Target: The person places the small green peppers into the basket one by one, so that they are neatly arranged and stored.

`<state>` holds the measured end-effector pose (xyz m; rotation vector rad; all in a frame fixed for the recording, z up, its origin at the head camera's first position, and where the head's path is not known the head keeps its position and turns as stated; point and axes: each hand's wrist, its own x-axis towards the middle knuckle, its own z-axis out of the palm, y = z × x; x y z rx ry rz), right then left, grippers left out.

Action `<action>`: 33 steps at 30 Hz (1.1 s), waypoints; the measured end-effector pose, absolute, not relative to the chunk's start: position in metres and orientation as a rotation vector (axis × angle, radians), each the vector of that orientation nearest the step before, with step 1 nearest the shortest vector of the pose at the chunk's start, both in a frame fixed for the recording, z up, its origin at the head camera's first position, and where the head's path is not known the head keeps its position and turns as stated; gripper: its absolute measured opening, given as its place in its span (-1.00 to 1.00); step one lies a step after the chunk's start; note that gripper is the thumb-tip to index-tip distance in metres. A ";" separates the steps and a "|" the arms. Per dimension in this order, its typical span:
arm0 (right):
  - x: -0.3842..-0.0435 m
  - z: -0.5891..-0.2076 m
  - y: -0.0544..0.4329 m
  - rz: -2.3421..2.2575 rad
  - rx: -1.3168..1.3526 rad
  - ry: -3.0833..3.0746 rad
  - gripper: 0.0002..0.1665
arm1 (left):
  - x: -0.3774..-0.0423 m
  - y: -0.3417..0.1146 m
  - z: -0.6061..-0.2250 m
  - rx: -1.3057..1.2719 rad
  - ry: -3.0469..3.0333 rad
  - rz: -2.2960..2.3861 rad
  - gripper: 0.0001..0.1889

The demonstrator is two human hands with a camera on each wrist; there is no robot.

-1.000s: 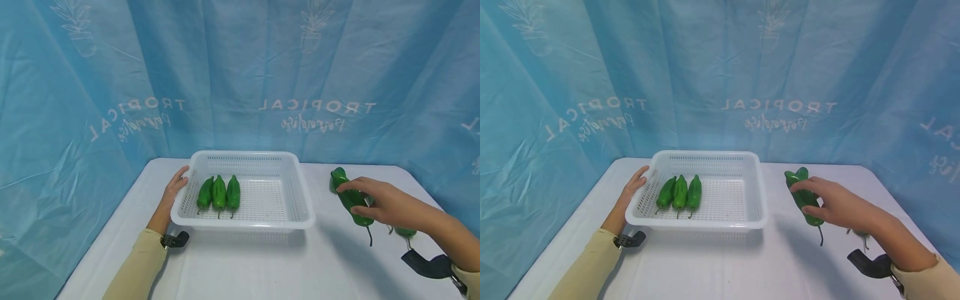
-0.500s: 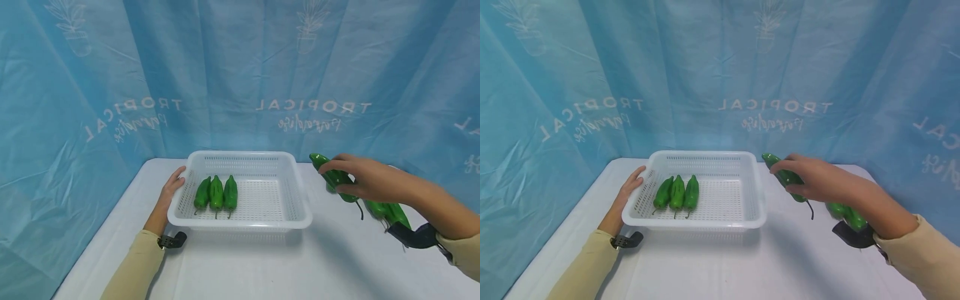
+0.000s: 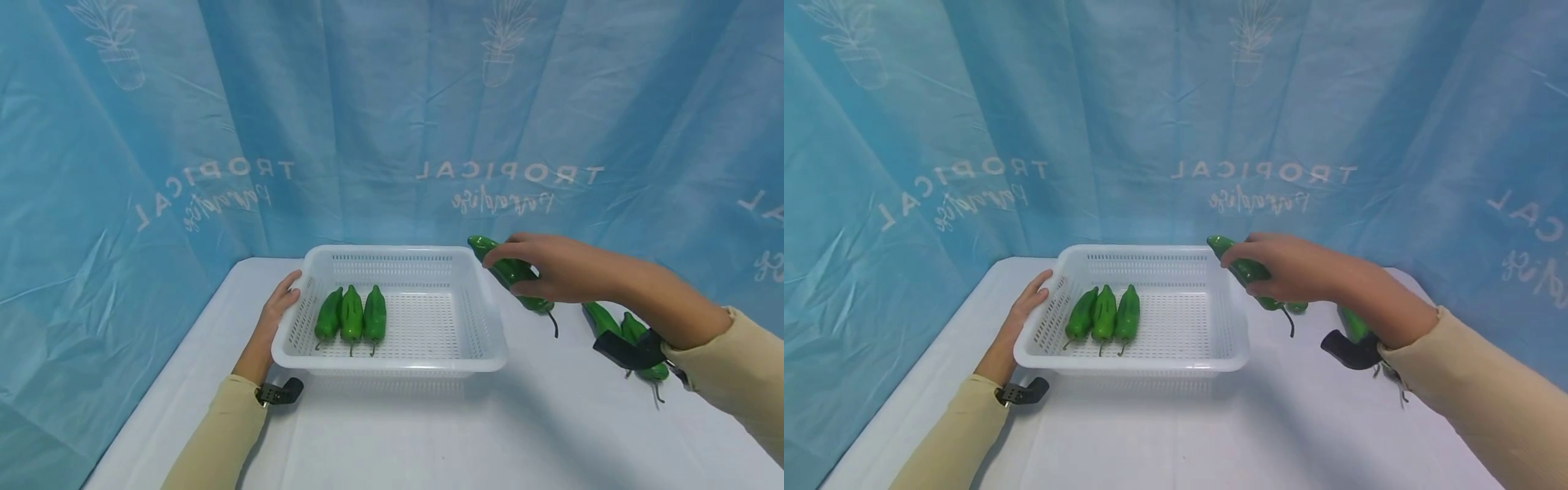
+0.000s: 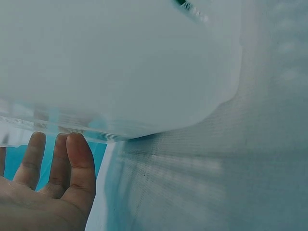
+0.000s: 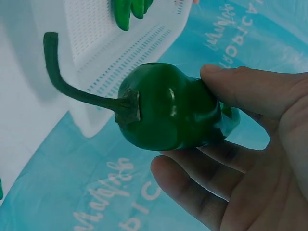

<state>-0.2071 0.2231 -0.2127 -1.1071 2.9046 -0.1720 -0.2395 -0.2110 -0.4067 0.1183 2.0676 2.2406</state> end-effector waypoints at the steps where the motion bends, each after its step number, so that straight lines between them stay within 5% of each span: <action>1: -0.209 -0.212 0.220 -0.173 -1.107 2.893 -0.45 | -0.239 -0.211 -0.407 0.119 2.076 2.235 -0.42; 33: -0.247 -0.241 0.138 -0.248 -1.165 2.587 -0.47 | -0.240 -0.212 -0.409 0.126 2.069 2.225 -0.40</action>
